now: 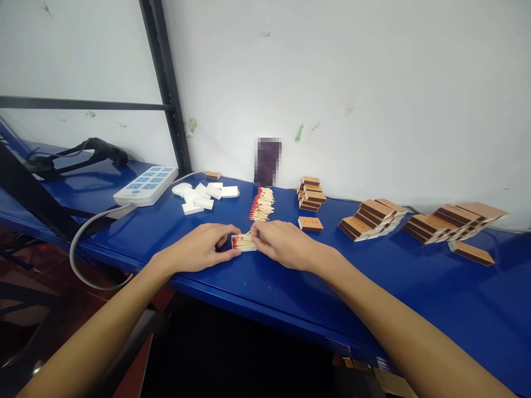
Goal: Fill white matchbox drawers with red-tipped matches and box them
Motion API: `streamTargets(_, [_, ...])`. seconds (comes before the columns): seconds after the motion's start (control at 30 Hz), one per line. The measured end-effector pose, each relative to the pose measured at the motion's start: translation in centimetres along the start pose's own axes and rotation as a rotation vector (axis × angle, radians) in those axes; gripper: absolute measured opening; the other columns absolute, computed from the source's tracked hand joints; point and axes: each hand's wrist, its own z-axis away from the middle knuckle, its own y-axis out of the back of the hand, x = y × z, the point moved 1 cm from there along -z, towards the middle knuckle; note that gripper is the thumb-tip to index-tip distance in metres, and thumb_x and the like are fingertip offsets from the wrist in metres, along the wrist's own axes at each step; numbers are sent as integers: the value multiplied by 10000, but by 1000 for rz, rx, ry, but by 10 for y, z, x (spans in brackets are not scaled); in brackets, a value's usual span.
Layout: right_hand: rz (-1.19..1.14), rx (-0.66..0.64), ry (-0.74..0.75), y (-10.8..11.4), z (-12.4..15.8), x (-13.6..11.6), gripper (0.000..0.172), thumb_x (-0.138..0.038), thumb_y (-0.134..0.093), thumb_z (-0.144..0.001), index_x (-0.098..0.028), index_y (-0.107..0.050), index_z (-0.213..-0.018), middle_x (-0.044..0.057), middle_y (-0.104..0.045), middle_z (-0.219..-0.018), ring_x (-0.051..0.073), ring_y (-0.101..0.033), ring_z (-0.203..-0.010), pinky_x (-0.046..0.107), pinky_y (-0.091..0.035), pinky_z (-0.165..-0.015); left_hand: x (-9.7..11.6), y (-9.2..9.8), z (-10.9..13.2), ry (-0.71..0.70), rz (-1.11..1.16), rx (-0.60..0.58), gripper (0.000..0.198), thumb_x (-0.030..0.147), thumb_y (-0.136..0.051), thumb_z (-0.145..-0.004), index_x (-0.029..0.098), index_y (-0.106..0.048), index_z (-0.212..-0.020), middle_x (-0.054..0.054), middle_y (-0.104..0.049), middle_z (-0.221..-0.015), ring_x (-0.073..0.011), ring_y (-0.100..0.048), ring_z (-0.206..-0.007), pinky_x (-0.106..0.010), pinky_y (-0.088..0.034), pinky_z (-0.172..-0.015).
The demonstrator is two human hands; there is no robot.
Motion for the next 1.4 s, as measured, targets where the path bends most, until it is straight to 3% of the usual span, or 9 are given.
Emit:
streamTargets(0.13, [-49,-25,5,-3,-2,-6,171,-280,-435,-931,-216,-546,-817,-8,-556,-660,139,-469,-585,265,-296,-546,0,0,1,-16,6,3,344,435,-529,-904,190,-598,-1137,-16,-613,-795,-191,-580,-722,-279,-402,-660])
streamTargets(0.3, [-149,34,-73,-2,-5,-4,136,-307,-524,-887,-213,-611,-841,-46,-501,-595,113,-443,-537,250,-305,-537,0,0,1,-12,5,-2,354,431,-533,-905,199,-584,-1167,-16,-620,-811,-196,-587,-739,-285,-410,-672])
streamTargets(0.43, [-177,190,-154,-5,-7,11,145,-328,-533,-878,-209,-615,-893,-58,-481,-575,119,-447,-527,252,-324,-542,0,0,1,-1,5,-8,353,430,-537,-903,200,-582,-1166,-15,-615,-802,-195,-587,-734,-286,-409,-679])
streamTargets(0.53, [-50,295,-157,-12,-11,29,179,-286,-485,-902,-198,-624,-973,-23,-547,-633,150,-503,-596,268,-349,-578,0,0,1,4,7,-5,353,428,-544,-900,206,-581,-1172,-13,-616,-805,-196,-586,-739,-288,-409,-686])
streamTargets(0.67, [30,241,-73,-20,-18,43,221,-260,-448,-933,-212,-631,-1047,55,-674,-944,193,-591,-841,292,-407,-703,0,0,2,3,23,-5,348,426,-541,-902,206,-586,-1168,-13,-619,-807,-192,-586,-732,-286,-410,-685])
streamTargets(0.73, [48,200,-54,-21,-20,44,222,-269,-423,-952,-222,-631,-1012,58,-675,-981,201,-594,-897,300,-414,-734,0,0,2,4,26,-2,355,425,-539,-903,205,-582,-1178,-12,-619,-808,-191,-586,-730,-286,-410,-683])
streamTargets(1.0, [211,185,-109,-16,-22,31,244,-313,-326,-987,-192,-537,-996,81,-539,-1020,166,-541,-680,312,-407,-624,1,1,0,18,9,-13,374,448,-519,-902,193,-585,-1169,-17,-600,-792,-196,-585,-736,-288,-411,-664])
streamTargets(1.2, [47,280,117,-13,-16,3,179,-266,-383,-972,-204,-550,-956,74,-533,-997,197,-533,-879,339,-420,-779,3,2,0,8,0,-19,344,449,-504,-913,185,-592,-1115,-19,-598,-782,-190,-568,-702,-274,-388,-632])
streamTargets(1.4, [50,197,237,-18,-14,-6,227,-245,-404,-971,-200,-616,-902,74,-607,-929,212,-511,-907,373,-383,-837,3,2,1,7,4,-18,309,457,-496,-918,178,-604,-997,-28,-604,-781,-191,-572,-707,-272,-392,-637])
